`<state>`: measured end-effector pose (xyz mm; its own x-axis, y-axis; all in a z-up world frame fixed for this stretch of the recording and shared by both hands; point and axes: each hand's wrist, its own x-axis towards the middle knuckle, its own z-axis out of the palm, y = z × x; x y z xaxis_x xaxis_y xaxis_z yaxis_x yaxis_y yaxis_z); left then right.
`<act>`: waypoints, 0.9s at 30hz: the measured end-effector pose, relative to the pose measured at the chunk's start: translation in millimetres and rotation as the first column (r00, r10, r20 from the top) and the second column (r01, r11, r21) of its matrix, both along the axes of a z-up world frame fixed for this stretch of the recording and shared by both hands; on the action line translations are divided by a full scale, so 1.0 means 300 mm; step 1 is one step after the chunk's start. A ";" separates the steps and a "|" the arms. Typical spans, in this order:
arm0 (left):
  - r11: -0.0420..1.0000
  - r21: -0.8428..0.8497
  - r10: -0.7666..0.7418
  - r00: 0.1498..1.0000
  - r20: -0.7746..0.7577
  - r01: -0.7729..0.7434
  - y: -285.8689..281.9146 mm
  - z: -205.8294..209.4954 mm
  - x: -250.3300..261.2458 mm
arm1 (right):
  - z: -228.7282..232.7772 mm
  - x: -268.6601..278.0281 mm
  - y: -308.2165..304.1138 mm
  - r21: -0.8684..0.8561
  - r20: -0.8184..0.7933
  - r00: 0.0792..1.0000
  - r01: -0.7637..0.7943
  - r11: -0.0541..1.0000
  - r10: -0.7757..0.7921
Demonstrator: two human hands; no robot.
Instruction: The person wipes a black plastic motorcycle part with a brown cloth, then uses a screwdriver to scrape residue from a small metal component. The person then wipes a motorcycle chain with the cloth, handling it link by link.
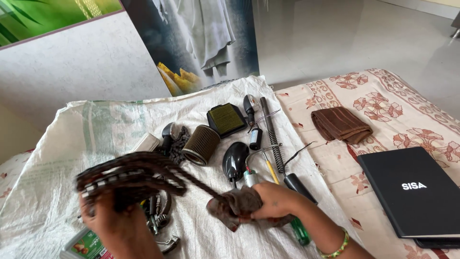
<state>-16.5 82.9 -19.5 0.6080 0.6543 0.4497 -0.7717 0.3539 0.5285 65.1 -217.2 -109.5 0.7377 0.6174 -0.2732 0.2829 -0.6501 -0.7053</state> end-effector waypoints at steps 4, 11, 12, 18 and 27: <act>0.995 0.065 0.072 0.997 0.036 -0.075 0.034 0.044 -0.017 | 0.011 0.024 -0.058 0.173 -0.069 0.987 0.153 0.973 -0.143; 0.950 0.278 0.161 0.986 -0.049 -0.142 0.003 0.037 0.004 | 0.047 0.016 -0.125 0.372 -0.007 0.969 0.232 0.899 -0.247; 0.935 0.332 0.156 0.986 -0.058 -0.128 -0.017 0.034 0.015 | 0.039 0.006 -0.120 0.480 -0.013 0.976 0.198 0.855 -0.218; 0.885 0.423 -0.141 0.977 -0.162 0.197 -0.164 0.009 0.055 | -0.030 -0.061 -0.006 0.667 0.110 0.972 0.082 0.740 -0.207; 0.868 0.430 -0.086 0.928 -0.362 0.248 -0.176 -0.047 0.049 | -0.051 0.007 0.026 0.198 -0.031 0.992 -0.115 0.973 0.124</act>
<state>-1.7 30.0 -33.7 0.8514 0.2956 0.4334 -0.4821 0.1154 0.8685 67.2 -209.4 -124.7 0.6456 0.7450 -0.1681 0.3169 -0.4616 -0.8286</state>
